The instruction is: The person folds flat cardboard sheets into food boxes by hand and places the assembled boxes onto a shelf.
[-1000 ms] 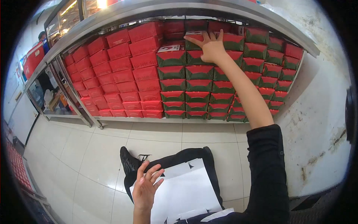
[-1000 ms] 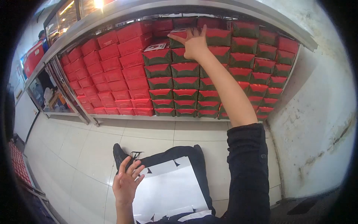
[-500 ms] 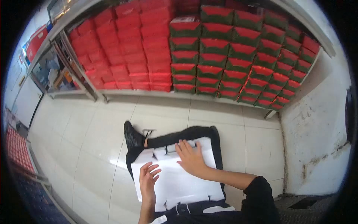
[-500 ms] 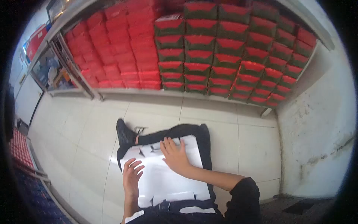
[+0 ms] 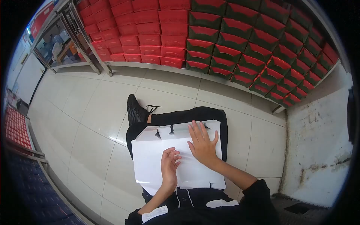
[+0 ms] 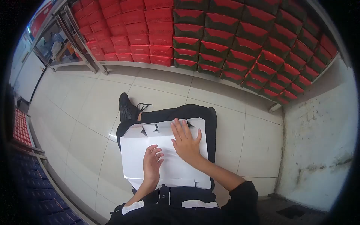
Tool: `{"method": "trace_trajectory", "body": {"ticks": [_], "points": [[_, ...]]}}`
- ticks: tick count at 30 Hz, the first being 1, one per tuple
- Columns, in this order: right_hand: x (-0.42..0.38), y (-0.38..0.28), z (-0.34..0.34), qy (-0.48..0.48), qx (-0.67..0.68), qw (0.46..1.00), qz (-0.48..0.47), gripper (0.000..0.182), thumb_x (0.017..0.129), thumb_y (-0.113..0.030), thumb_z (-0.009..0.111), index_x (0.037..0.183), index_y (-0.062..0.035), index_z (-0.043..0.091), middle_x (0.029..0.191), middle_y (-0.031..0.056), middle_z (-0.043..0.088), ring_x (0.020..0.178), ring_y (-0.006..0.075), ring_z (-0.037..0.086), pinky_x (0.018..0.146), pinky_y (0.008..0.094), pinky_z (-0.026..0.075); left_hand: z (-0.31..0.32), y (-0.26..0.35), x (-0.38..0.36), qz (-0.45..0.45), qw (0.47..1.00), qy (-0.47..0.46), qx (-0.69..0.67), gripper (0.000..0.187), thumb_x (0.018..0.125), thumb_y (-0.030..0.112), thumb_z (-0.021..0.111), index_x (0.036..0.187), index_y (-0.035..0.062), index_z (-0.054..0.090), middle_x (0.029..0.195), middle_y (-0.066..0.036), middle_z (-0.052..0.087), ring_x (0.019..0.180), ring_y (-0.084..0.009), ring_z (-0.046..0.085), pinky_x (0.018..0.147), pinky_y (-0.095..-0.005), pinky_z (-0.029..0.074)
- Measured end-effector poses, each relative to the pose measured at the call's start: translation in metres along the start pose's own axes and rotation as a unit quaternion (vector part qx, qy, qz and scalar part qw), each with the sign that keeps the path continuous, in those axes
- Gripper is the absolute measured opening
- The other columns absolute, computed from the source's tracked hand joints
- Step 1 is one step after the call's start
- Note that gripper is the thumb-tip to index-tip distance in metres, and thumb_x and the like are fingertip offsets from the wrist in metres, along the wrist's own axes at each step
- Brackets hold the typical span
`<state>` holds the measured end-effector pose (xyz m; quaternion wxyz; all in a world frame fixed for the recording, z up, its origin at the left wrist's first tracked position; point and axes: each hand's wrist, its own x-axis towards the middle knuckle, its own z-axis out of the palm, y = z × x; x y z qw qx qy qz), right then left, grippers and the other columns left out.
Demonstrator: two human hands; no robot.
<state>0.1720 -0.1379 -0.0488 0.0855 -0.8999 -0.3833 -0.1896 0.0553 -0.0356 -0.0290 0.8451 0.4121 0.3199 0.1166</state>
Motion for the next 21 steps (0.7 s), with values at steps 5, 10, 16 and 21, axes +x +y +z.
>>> {"method": "trace_trajectory", "body": {"ticks": [5, 10, 16, 21], "points": [[-0.014, 0.006, 0.013, 0.027, -0.047, 0.998, -0.040, 0.057, 0.079, -0.028, 0.059, 0.133, -0.0199, 0.042, 0.139, 0.0024, 0.037, 0.126, 0.0194, 0.035, 0.095, 0.0581, 0.013, -0.003, -0.011, 0.001, -0.048, 0.999, -0.014, 0.016, 0.032, 0.087, 0.026, 0.048, 0.115, 0.0108, 0.045, 0.101, 0.000, 0.054, 0.090, -0.0114, 0.050, 0.079, -0.0269, 0.037], [0.011, 0.000, -0.002, 0.022, 0.050, 0.998, 0.027, 0.053, 0.080, -0.023, 0.058, 0.132, -0.0208, 0.045, 0.137, 0.0016, 0.041, 0.125, 0.0179, 0.037, 0.094, 0.0570, 0.014, 0.008, -0.010, 0.009, -0.061, 0.996, -0.055, 0.022, 0.034, 0.087, 0.028, 0.047, 0.117, 0.0107, 0.045, 0.103, 0.000, 0.054, 0.091, -0.0113, 0.050, 0.081, -0.0268, 0.037], [-0.004, 0.007, 0.011, 0.052, -0.031, 0.998, -0.022, 0.046, 0.081, -0.021, 0.057, 0.126, -0.0203, 0.050, 0.132, 0.0011, 0.046, 0.121, 0.0182, 0.042, 0.094, 0.0552, 0.014, -0.001, -0.003, 0.016, -0.023, 0.999, -0.021, 0.026, 0.035, 0.087, 0.029, 0.048, 0.117, 0.0107, 0.044, 0.104, -0.001, 0.054, 0.092, -0.0110, 0.049, 0.081, -0.0275, 0.037], [-0.011, 0.011, 0.016, 0.063, 0.003, 0.997, -0.052, 0.043, 0.078, -0.019, 0.060, 0.121, -0.0178, 0.055, 0.125, 0.0018, 0.050, 0.114, 0.0171, 0.046, 0.095, 0.0533, 0.014, 0.001, -0.007, 0.021, -0.003, 0.997, -0.018, 0.079, 0.039, 0.087, 0.020, 0.050, 0.123, 0.0087, 0.042, 0.109, -0.004, 0.050, 0.095, -0.0138, 0.048, 0.080, -0.0283, 0.039]]}}
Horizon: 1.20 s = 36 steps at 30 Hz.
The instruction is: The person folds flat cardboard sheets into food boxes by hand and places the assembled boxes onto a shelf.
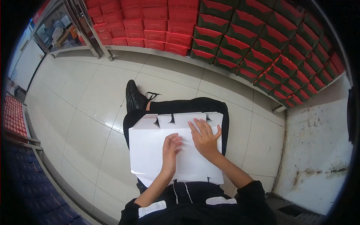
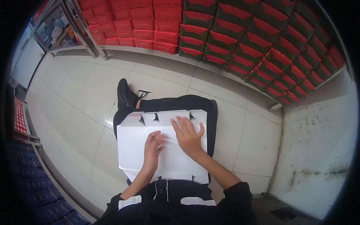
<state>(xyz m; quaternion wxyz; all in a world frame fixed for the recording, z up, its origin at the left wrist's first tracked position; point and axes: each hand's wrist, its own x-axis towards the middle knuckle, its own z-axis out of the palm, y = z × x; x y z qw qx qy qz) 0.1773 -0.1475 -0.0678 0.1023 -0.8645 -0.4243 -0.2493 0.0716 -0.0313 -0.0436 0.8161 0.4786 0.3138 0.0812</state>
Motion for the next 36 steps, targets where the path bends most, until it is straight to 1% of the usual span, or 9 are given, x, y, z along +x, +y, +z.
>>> {"method": "trace_trajectory", "body": {"ticks": [1, 3, 4, 10, 17, 22, 29, 35, 36], "points": [[0.002, -0.001, -0.002, -0.001, 0.000, 1.000, 0.000, 0.043, 0.078, -0.019, 0.060, 0.121, -0.0178, 0.055, 0.125, 0.0018, 0.050, 0.114, 0.0171, 0.046, 0.095, 0.0533, 0.014, 0.003, 0.000, 0.003, 0.000, 1.000, 0.001, 0.000, 0.039, 0.087, 0.020, 0.050, 0.123, 0.0087, 0.042, 0.109, -0.004, 0.050, 0.095, -0.0138, 0.048, 0.080, -0.0283, 0.039], [0.008, -0.002, -0.010, -0.002, 0.057, 0.997, 0.051, 0.047, 0.075, -0.019, 0.062, 0.121, -0.0157, 0.053, 0.125, 0.0047, 0.048, 0.113, 0.0173, 0.046, 0.095, 0.0518, 0.015, 0.008, 0.000, 0.010, 0.208, 0.956, 0.035, 0.203, 0.050, 0.084, 0.012, 0.054, 0.130, 0.0049, 0.036, 0.117, -0.010, 0.042, 0.100, -0.0183, 0.045, 0.084, -0.0303, 0.038], [0.009, -0.002, -0.014, -0.003, 0.058, 0.997, 0.051, 0.047, 0.075, -0.019, 0.062, 0.121, -0.0157, 0.053, 0.125, 0.0047, 0.048, 0.113, 0.0173, 0.046, 0.095, 0.0518, 0.015, 0.006, 0.003, 0.018, 0.226, 0.932, 0.011, 0.285, 0.063, 0.081, 0.005, 0.055, 0.137, 0.0006, 0.026, 0.123, -0.016, 0.033, 0.103, -0.0249, 0.043, 0.089, -0.0342, 0.037], [0.008, 0.006, -0.024, 0.005, 0.127, 0.975, 0.185, 0.057, 0.075, -0.016, 0.062, 0.128, -0.0053, 0.043, 0.127, 0.0111, 0.044, 0.114, 0.0219, 0.043, 0.096, 0.0494, 0.018, 0.017, -0.010, 0.029, 0.261, 0.899, 0.009, 0.352, 0.068, 0.082, 0.008, 0.055, 0.137, -0.0065, 0.018, 0.123, -0.022, 0.030, 0.105, -0.0314, 0.040, 0.094, -0.0366, 0.034], [0.015, 0.004, -0.020, 0.026, 0.220, 0.956, 0.193, 0.060, 0.075, -0.011, 0.063, 0.130, -0.0036, 0.041, 0.128, 0.0124, 0.043, 0.116, 0.0272, 0.042, 0.095, 0.0450, 0.025, 0.023, -0.005, 0.031, 0.256, 0.907, 0.032, 0.332, 0.066, 0.082, 0.008, 0.055, 0.135, -0.0082, 0.020, 0.121, -0.020, 0.031, 0.110, -0.0306, 0.037, 0.098, -0.0360, 0.029], [0.026, 0.004, -0.020, -0.009, 0.063, 0.993, 0.104, 0.048, 0.077, -0.018, 0.060, 0.124, -0.0192, 0.052, 0.135, 0.0072, 0.039, 0.118, 0.0212, 0.040, 0.093, 0.0504, 0.021, 0.023, -0.006, 0.028, 0.255, 0.910, 0.032, 0.326, 0.063, 0.081, 0.006, 0.054, 0.134, -0.0069, 0.022, 0.121, -0.020, 0.032, 0.111, -0.0293, 0.037, 0.098, -0.0366, 0.029], [0.021, -0.004, -0.009, 0.009, 0.082, 0.991, 0.108, 0.045, 0.076, -0.019, 0.061, 0.120, -0.0230, 0.056, 0.134, 0.0038, 0.042, 0.120, 0.0201, 0.039, 0.093, 0.0536, 0.017, 0.019, -0.007, 0.026, 0.248, 0.911, 0.016, 0.328, 0.056, 0.081, 0.005, 0.053, 0.132, -0.0007, 0.030, 0.121, -0.017, 0.034, 0.109, -0.0272, 0.039, 0.097, -0.0354, 0.031], [0.025, -0.002, -0.011, 0.023, 0.071, 0.991, 0.108, 0.035, 0.075, -0.019, 0.061, 0.110, -0.0232, 0.061, 0.130, 0.0021, 0.047, 0.117, 0.0181, 0.041, 0.094, 0.0521, 0.015, 0.022, -0.016, 0.023, 0.152, 0.980, -0.015, 0.128, 0.046, 0.086, 0.016, 0.051, 0.129, 0.0061, 0.036, 0.122, -0.008, 0.043, 0.105, -0.0186, 0.045, 0.088, -0.0310, 0.037], [0.017, -0.003, -0.008, 0.060, 0.044, 0.994, 0.083, 0.031, 0.075, -0.017, 0.061, 0.106, -0.0241, 0.063, 0.127, 0.0013, 0.049, 0.115, 0.0173, 0.043, 0.094, 0.0513, 0.014, 0.024, -0.011, 0.021, 0.074, 0.997, -0.032, 0.013, 0.043, 0.089, 0.021, 0.050, 0.126, 0.0052, 0.038, 0.119, -0.008, 0.046, 0.104, -0.0177, 0.047, 0.088, -0.0312, 0.038]]}}
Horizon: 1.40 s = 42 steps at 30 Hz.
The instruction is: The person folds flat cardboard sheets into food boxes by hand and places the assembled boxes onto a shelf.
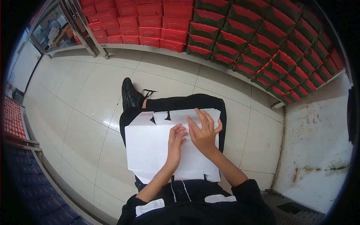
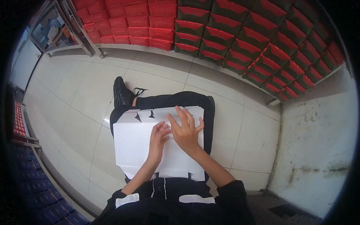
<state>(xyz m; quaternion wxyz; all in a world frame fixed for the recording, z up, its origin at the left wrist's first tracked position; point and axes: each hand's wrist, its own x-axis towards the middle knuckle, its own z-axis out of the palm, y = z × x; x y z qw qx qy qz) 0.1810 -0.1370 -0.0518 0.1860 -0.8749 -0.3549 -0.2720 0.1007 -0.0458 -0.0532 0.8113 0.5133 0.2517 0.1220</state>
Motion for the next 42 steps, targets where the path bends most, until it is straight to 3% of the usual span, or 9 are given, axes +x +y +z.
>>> {"method": "trace_trajectory", "body": {"ticks": [7, 9, 13, 15, 21, 31, 37, 39, 42], "points": [[-0.016, -0.004, -0.015, 0.021, 0.044, 0.995, -0.086, 0.027, 0.073, -0.011, 0.059, 0.094, -0.0260, 0.067, 0.114, -0.0002, 0.056, 0.107, 0.0151, 0.052, 0.097, 0.0482, 0.010, 0.012, -0.010, 0.000, -0.043, 0.965, 0.048, -0.255, 0.027, 0.094, 0.020, 0.048, 0.113, 0.0020, 0.042, 0.108, -0.005, 0.051, 0.102, -0.0138, 0.052, 0.088, -0.0291, 0.044], [-0.005, -0.008, -0.035, 0.148, 0.099, 0.981, -0.074, 0.024, 0.074, -0.004, 0.057, 0.092, -0.0161, 0.066, 0.112, 0.0047, 0.056, 0.107, 0.0177, 0.052, 0.100, 0.0459, 0.018, 0.016, -0.001, -0.010, -0.011, 0.958, 0.057, -0.282, 0.025, 0.095, 0.018, 0.046, 0.114, 0.0024, 0.042, 0.107, -0.005, 0.052, 0.100, -0.0129, 0.053, 0.086, -0.0274, 0.045], [0.001, -0.001, -0.056, 0.203, 0.472, 0.826, 0.232, 0.024, 0.076, -0.001, 0.055, 0.099, 0.0011, 0.058, 0.117, 0.0191, 0.052, 0.105, 0.0283, 0.054, 0.093, 0.0349, 0.039, 0.020, 0.013, -0.031, 0.042, 0.963, 0.086, -0.253, 0.025, 0.094, 0.019, 0.046, 0.116, 0.0066, 0.042, 0.111, -0.007, 0.053, 0.102, -0.0162, 0.054, 0.089, -0.0298, 0.045], [0.009, 0.002, -0.076, 0.110, 0.277, 0.952, -0.064, 0.021, 0.077, 0.004, 0.053, 0.094, -0.0011, 0.064, 0.103, 0.0104, 0.061, 0.102, 0.0224, 0.056, 0.080, 0.0333, 0.048, 0.024, 0.032, -0.037, 0.090, 0.964, 0.088, -0.234, 0.025, 0.095, 0.020, 0.045, 0.116, 0.0072, 0.041, 0.113, -0.008, 0.053, 0.103, -0.0158, 0.054, 0.089, -0.0304, 0.045], [0.039, 0.007, -0.093, 0.069, 0.203, 0.923, -0.320, 0.027, 0.069, -0.011, 0.065, 0.096, -0.0092, 0.068, 0.097, 0.0029, 0.061, 0.092, 0.0163, 0.058, 0.064, 0.0233, 0.049, 0.012, 0.060, -0.050, 0.184, 0.975, 0.036, -0.119, 0.028, 0.097, 0.025, 0.039, 0.117, 0.0052, 0.039, 0.113, -0.010, 0.052, 0.094, -0.0168, 0.059, 0.074, -0.0287, 0.053], [0.042, -0.051, -0.083, 0.152, 0.192, 0.967, -0.071, 0.025, 0.068, -0.016, 0.068, 0.092, -0.0131, 0.071, 0.090, -0.0023, 0.065, 0.087, 0.0109, 0.059, 0.081, 0.0333, 0.033, 0.013, 0.087, -0.049, 0.157, 0.971, -0.038, -0.177, 0.045, 0.096, 0.027, 0.040, 0.134, 0.0094, 0.022, 0.120, -0.012, 0.050, 0.102, -0.0209, 0.057, 0.080, -0.0323, 0.052], [0.078, -0.029, -0.143, -0.056, 0.416, 0.903, -0.095, 0.029, 0.078, -0.021, 0.063, 0.104, -0.0082, 0.065, 0.102, 0.0111, 0.062, 0.091, 0.0215, 0.060, 0.075, 0.0333, 0.042, -0.026, 0.124, -0.066, 0.173, 0.978, -0.099, -0.058, 0.049, 0.093, 0.000, 0.036, 0.134, 0.0054, 0.011, 0.111, -0.019, 0.054, 0.100, -0.0214, 0.057, 0.083, -0.0334, 0.048], [0.100, -0.036, -0.157, -0.030, 0.437, 0.898, -0.042, 0.031, 0.080, -0.020, 0.061, 0.108, -0.0070, 0.063, 0.108, 0.0151, 0.060, 0.090, 0.0249, 0.060, 0.072, 0.0328, 0.045, -0.050, 0.143, -0.073, 0.108, 0.953, -0.282, 0.029, 0.050, 0.092, -0.001, 0.037, 0.134, 0.0069, 0.011, 0.107, -0.020, 0.054, 0.092, -0.0188, 0.058, 0.077, -0.0290, 0.046], [0.114, -0.043, -0.158, -0.027, 0.334, 0.941, 0.041, 0.034, 0.077, -0.016, 0.066, 0.107, -0.0021, 0.060, 0.123, 0.0177, 0.045, 0.072, 0.0270, 0.060, 0.066, 0.0304, 0.048, -0.054, 0.169, -0.076, 0.141, 0.950, -0.193, 0.199, 0.028, 0.090, -0.002, 0.039, 0.117, 0.0026, 0.038, 0.084, -0.013, 0.058, 0.072, -0.0105, 0.055, 0.064, -0.0232, 0.041]]}}
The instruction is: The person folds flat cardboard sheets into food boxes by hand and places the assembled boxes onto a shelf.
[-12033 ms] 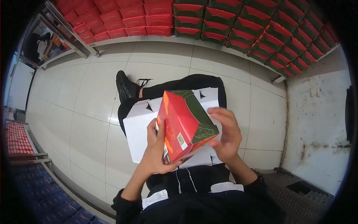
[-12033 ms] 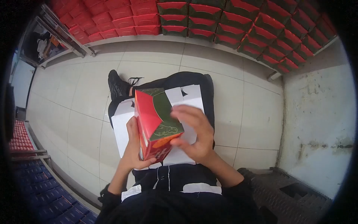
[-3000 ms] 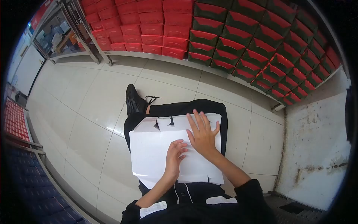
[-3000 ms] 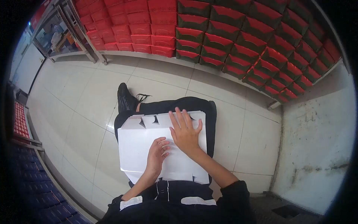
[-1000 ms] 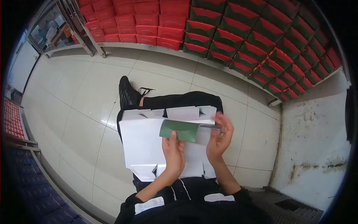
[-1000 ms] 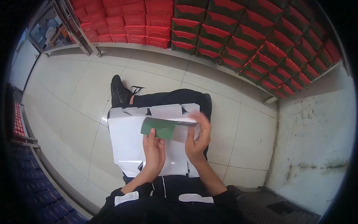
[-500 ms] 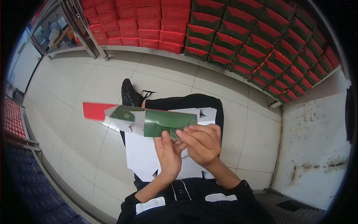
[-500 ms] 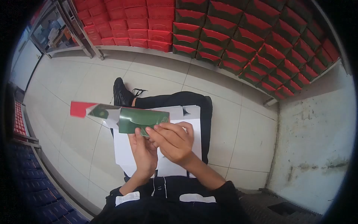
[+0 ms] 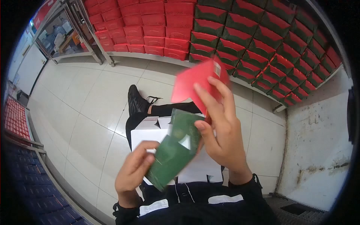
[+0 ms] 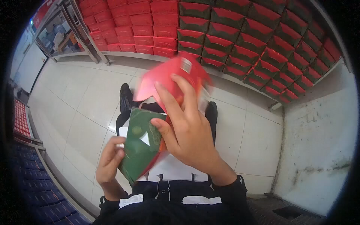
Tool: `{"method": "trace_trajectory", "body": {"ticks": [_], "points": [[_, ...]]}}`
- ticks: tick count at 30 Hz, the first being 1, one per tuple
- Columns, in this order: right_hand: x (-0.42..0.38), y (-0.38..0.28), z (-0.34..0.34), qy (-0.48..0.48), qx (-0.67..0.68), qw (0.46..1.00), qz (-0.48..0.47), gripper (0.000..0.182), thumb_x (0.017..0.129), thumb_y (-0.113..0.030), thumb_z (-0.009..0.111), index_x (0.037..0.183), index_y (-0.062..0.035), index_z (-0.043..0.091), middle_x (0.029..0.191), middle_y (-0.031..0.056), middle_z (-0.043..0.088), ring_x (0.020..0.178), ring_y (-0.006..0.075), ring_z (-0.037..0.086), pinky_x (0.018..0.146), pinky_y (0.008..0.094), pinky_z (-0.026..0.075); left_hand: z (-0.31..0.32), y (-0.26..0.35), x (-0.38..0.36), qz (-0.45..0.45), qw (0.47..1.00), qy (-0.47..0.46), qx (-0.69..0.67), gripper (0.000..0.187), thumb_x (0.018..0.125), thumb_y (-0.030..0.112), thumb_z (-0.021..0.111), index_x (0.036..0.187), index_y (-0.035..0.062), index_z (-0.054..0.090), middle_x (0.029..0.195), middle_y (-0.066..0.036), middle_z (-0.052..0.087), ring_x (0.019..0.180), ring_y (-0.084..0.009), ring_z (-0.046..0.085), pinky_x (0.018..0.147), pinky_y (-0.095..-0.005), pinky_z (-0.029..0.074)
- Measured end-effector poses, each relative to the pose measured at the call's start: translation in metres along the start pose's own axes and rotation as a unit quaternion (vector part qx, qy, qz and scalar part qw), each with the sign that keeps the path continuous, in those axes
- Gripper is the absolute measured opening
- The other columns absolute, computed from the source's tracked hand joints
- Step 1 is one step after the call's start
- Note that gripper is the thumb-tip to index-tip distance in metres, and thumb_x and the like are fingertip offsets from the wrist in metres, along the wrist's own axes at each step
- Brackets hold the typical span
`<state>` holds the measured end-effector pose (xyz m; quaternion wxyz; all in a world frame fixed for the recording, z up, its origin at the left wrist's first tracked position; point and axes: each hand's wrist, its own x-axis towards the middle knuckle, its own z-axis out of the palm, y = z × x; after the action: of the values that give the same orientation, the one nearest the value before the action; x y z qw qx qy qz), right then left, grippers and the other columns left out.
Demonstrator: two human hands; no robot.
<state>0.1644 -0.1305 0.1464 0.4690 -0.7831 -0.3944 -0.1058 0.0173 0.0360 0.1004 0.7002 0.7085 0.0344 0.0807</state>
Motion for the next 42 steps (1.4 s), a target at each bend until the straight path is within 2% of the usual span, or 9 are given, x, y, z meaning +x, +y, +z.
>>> {"method": "trace_trajectory", "body": {"ticks": [2, 9, 12, 17, 22, 27, 37, 38, 42], "points": [[-0.010, 0.001, 0.007, 0.008, 0.023, 1.000, 0.002, 0.030, 0.075, -0.013, 0.068, 0.102, -0.0017, 0.060, 0.119, 0.0167, 0.046, 0.068, 0.0233, 0.058, 0.064, 0.0283, 0.048, -0.001, 0.017, 0.016, 0.049, 0.965, 0.128, 0.225, 0.018, 0.085, -0.001, 0.040, 0.091, -0.0001, 0.057, 0.064, -0.008, 0.052, 0.056, -0.0099, 0.048, 0.054, -0.0236, 0.037], [-0.023, 0.022, 0.029, 0.160, 0.240, 0.951, 0.112, 0.021, 0.070, -0.003, 0.072, 0.087, -0.0002, 0.059, 0.079, 0.0027, 0.059, 0.064, 0.0067, 0.050, 0.054, 0.0194, 0.038, 0.009, 0.020, 0.014, 0.176, 0.889, 0.354, 0.231, 0.029, 0.080, 0.025, 0.064, 0.101, 0.0058, 0.056, 0.077, -0.010, 0.051, 0.071, -0.0192, 0.051, 0.066, -0.0294, 0.041], [-0.007, 0.014, 0.007, 0.104, 0.295, 0.946, 0.080, 0.019, 0.069, -0.002, 0.073, 0.084, -0.0007, 0.063, 0.073, 0.0007, 0.060, 0.064, 0.0060, 0.051, 0.054, 0.0196, 0.037, 0.022, 0.019, -0.010, 0.201, 0.848, 0.299, 0.388, 0.056, 0.054, 0.020, 0.085, 0.104, 0.0219, 0.061, 0.099, -0.006, 0.041, 0.098, -0.0259, 0.047, 0.087, -0.0467, 0.040], [0.019, -0.017, -0.020, -0.200, 0.134, 0.964, -0.117, 0.014, 0.068, -0.002, 0.073, 0.081, -0.0063, 0.068, 0.074, 0.0024, 0.061, 0.066, 0.0096, 0.055, 0.055, 0.0236, 0.041, -0.005, 0.022, -0.005, 0.262, 0.765, 0.191, 0.557, 0.038, 0.052, 0.010, 0.079, 0.082, 0.0288, 0.067, 0.095, -0.005, 0.042, 0.094, -0.0228, 0.048, 0.103, -0.0549, 0.024], [0.014, -0.022, 0.007, 0.033, 0.111, 0.991, -0.063, 0.018, 0.066, 0.008, 0.069, 0.080, -0.0031, 0.069, 0.078, 0.0066, 0.061, 0.061, 0.0088, 0.055, 0.048, 0.0203, 0.039, -0.020, 0.011, 0.001, 0.330, 0.715, 0.245, 0.565, 0.039, 0.057, 0.024, 0.081, 0.090, 0.0349, 0.064, 0.092, -0.001, 0.039, 0.089, -0.0197, 0.048, 0.106, -0.0554, 0.019], [0.014, -0.002, 0.030, -0.144, 0.191, 0.969, -0.063, 0.014, 0.067, 0.006, 0.069, 0.079, -0.0015, 0.068, 0.078, 0.0064, 0.061, 0.062, 0.0108, 0.056, 0.053, 0.0212, 0.043, -0.029, 0.010, 0.004, 0.309, 0.675, 0.182, 0.645, 0.038, 0.060, 0.041, 0.076, 0.096, 0.0396, 0.061, 0.093, 0.002, 0.045, 0.091, -0.0168, 0.052, 0.109, -0.0593, 0.008], [0.000, 0.038, 0.054, -0.159, 0.053, 0.964, -0.208, 0.066, 0.051, -0.016, 0.080, 0.108, 0.0001, 0.051, 0.102, 0.0098, 0.055, 0.079, 0.0223, 0.054, 0.069, 0.0341, 0.047, -0.028, -0.019, 0.003, 0.323, 0.647, 0.300, 0.621, 0.069, 0.056, 0.041, 0.081, 0.117, 0.0337, 0.050, 0.113, -0.003, 0.043, 0.112, -0.0213, 0.045, 0.109, -0.0580, 0.004], [0.001, 0.053, 0.048, -0.177, 0.089, 0.971, -0.136, 0.065, 0.053, -0.014, 0.080, 0.109, -0.0004, 0.051, 0.103, 0.0088, 0.056, 0.079, 0.0195, 0.054, 0.068, 0.0335, 0.047, -0.037, -0.029, 0.007, 0.302, 0.649, 0.388, 0.580, 0.088, 0.049, 0.047, 0.084, 0.122, 0.0137, 0.048, 0.129, -0.012, 0.032, 0.120, -0.0254, 0.038, 0.109, -0.0547, 0.006], [-0.006, 0.093, 0.040, -0.194, 0.313, 0.929, 0.035, 0.073, 0.059, -0.003, 0.079, 0.124, -0.0040, 0.044, 0.110, 0.0042, 0.055, 0.087, 0.0145, 0.056, 0.068, 0.0291, 0.048, -0.061, -0.048, 0.026, 0.370, 0.827, 0.418, 0.068, 0.101, 0.043, 0.037, 0.090, 0.126, 0.0028, 0.042, 0.140, -0.021, 0.024, 0.126, -0.0287, 0.035, 0.100, -0.0434, 0.033]]}}
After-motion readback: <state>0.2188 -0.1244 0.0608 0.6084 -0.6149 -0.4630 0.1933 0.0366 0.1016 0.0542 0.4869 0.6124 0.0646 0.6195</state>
